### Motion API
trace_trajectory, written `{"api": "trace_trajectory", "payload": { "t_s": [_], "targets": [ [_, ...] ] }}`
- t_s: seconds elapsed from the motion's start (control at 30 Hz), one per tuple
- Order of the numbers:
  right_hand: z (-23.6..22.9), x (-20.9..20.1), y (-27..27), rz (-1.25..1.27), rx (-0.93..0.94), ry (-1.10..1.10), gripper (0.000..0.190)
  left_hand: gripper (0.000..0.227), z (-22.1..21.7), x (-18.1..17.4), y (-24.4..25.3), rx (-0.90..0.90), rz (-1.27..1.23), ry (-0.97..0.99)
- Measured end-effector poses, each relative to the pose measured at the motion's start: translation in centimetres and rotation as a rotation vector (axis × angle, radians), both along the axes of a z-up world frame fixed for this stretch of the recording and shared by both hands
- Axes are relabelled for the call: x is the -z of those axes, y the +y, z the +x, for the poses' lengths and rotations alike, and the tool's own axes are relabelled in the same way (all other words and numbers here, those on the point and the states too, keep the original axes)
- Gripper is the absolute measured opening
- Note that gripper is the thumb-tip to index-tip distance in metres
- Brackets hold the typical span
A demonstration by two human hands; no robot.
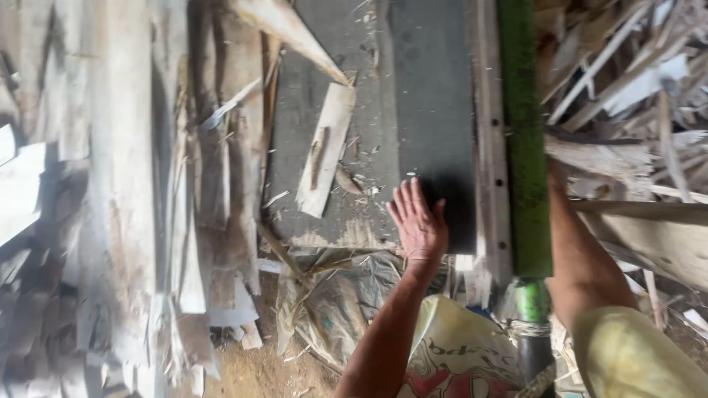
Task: Cutting and trimming thin wood veneers using a large manual shear into uniform strips.
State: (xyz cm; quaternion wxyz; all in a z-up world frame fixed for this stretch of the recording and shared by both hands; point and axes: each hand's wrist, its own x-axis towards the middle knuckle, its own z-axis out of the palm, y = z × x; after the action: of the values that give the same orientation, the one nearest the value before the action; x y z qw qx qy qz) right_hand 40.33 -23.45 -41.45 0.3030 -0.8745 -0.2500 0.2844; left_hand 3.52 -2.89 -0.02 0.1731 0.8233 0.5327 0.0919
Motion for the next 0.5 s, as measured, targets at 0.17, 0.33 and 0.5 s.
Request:
{"api": "trace_trajectory", "payload": {
  "t_s": [0.17,0.33,0.5],
  "targets": [
    [-5.8,-17.4,10.4,0.285,0.418,0.04,0.02,0.069,-0.1,-0.1,-0.5,0.048,-0.084,-0.108],
    [-6.5,-25.1,10.3,0.648,0.665,-0.002,0.011,0.068,-0.3,0.1,-0.2,0.054,-0.063,-0.168],
    [-8.6,-43.3,11.5,0.96,0.64,-0.058,0.006,0.067,-0.9,-1.1,-0.3,0.085,-0.043,-0.254]
  ]
}}
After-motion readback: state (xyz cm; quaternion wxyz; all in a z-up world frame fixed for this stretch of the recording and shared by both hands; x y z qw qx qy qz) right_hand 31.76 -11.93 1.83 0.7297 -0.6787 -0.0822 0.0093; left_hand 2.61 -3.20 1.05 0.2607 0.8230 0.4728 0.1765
